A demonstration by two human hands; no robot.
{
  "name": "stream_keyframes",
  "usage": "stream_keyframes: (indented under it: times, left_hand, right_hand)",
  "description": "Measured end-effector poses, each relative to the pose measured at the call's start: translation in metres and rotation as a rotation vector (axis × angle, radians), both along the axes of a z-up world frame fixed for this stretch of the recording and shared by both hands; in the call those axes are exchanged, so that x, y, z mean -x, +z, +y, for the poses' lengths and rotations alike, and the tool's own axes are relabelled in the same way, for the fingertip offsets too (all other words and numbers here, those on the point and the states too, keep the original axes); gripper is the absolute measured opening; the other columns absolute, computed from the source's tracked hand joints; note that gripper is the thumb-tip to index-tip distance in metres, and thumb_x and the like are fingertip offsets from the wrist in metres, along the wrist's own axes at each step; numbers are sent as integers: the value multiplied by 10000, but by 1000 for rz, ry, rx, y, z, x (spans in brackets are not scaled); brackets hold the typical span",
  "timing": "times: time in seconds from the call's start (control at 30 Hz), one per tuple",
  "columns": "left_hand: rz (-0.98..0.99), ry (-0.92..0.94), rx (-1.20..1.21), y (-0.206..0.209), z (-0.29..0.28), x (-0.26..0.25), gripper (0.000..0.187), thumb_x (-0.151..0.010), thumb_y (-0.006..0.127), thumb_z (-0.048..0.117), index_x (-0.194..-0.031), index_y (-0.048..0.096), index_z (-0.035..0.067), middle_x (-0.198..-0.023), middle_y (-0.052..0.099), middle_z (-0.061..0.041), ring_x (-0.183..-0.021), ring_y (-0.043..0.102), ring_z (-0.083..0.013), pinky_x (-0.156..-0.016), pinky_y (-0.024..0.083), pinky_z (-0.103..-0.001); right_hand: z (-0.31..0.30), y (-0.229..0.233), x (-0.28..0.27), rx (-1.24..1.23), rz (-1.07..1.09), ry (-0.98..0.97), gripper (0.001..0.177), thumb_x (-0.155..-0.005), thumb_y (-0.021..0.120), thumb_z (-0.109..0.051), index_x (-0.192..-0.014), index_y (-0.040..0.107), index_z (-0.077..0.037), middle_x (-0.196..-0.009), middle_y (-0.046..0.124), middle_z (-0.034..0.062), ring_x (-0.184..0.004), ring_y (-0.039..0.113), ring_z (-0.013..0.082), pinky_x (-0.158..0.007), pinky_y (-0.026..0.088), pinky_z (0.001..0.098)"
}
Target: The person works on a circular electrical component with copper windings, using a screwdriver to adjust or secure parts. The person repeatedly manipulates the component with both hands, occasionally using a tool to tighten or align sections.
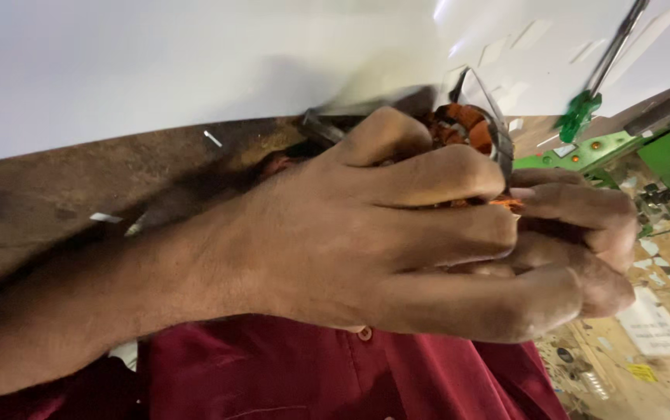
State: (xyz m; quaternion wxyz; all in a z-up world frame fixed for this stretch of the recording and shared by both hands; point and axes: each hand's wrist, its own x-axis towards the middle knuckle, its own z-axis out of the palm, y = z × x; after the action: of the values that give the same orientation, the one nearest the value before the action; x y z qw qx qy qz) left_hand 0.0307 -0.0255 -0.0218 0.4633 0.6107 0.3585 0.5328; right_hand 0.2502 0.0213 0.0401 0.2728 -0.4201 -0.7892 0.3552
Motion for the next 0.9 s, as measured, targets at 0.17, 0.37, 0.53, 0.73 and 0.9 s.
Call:
stream_keyframes:
  times: [0.17,0.37,0.53,0.73,0.9]
  left_hand:
    - [82,40,-101,-4,2,3,247,-1158,589,193,-1363,521,313,-947,548,111,-1161,503,-122,-960,352,-366]
    - [21,5,-165,-12,-7,2,309,-1130,589,118,-1360,512,310,-1049,605,113,-1264,479,-134,-1104,299,-400]
    - [16,97,-144,-13,-14,-3,310,-1165,625,92,-1371,531,305,-902,526,89,-1217,502,-132,-1038,333,-401]
    - [89,265,-83,-5,-20,0,245,-1131,640,178,-1324,525,276,-935,552,107,-1177,531,-130,-988,345,-414]
    - [157,305,-106,-4,-38,-3,358,-1065,604,97,-1340,518,309,-970,557,138,-1189,536,-101,-1000,304,-405]
  right_hand:
    - [15,19,-25,199,-52,233,301,-870,805,-253,-868,634,-5,-993,600,228,-839,680,283,-749,667,450]
    - [-2,0,-4,67,44,160,324,-873,812,-249,-916,596,-11,-1112,636,169,-918,684,265,-750,681,412]
    - [8,9,9,63,-142,259,337,-859,788,-288,-928,668,19,-1100,629,206,-967,709,320,-762,671,468]
    - [-3,-13,-3,-99,57,196,278,-848,804,-259,-944,643,-53,-1057,653,189,-840,674,299,-670,654,410]
    - [-34,-21,-1,-158,47,54,296,-822,829,-261,-917,612,-83,-1036,650,157,-790,666,305,-638,612,370]
